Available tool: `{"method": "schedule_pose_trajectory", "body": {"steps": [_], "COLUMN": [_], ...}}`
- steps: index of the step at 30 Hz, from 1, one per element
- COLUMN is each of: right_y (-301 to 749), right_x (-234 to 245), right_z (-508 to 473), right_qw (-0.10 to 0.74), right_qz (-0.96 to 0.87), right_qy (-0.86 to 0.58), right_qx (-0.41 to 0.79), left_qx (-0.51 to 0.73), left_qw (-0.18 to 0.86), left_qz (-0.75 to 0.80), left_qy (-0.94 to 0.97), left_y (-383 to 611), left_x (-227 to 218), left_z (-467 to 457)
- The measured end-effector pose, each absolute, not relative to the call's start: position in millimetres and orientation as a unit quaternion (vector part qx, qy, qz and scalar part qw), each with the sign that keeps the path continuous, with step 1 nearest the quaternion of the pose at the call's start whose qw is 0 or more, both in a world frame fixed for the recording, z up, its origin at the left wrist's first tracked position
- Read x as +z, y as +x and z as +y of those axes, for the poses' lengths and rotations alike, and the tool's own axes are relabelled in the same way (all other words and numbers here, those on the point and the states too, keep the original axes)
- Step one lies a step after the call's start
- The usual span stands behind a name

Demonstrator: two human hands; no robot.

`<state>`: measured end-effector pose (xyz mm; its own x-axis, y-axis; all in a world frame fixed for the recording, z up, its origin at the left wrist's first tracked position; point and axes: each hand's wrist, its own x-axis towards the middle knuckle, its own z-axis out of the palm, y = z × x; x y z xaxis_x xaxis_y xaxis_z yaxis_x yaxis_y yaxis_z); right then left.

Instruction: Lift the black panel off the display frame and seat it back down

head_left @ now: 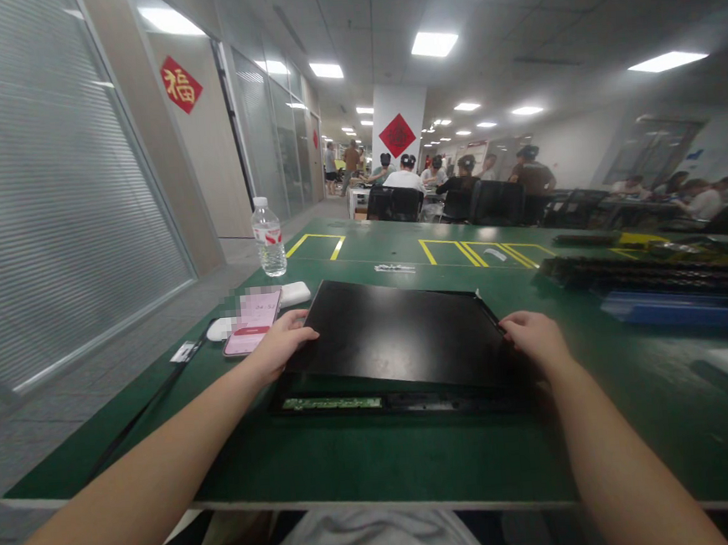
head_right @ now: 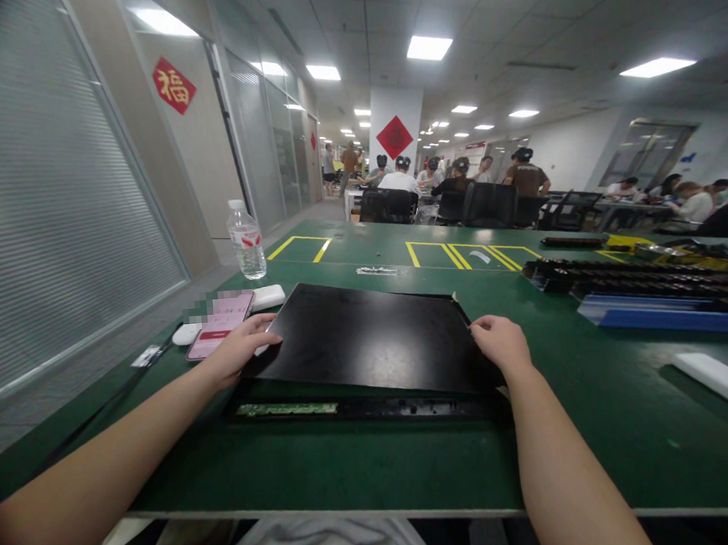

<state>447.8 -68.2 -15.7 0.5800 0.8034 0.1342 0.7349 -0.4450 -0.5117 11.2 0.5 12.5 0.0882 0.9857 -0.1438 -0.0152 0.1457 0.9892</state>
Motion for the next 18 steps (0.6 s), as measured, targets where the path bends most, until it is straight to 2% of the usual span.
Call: {"method": "schedule_pose_trajectory", "body": {"steps": [18], "right_y": [441.6], "right_x": [-7.6], "right_z": [-70.9], "right_qw": [0.259], "right_qz": [-0.438], "right_qy": [-0.857], "right_qx": [0.082], "left_qx": [0.444], "left_qw": [0.559], "left_qz": [0.509], "left_qy": [0.48], "left_y": [10.9], "left_x": [10.9], "left_z": [1.8]}}
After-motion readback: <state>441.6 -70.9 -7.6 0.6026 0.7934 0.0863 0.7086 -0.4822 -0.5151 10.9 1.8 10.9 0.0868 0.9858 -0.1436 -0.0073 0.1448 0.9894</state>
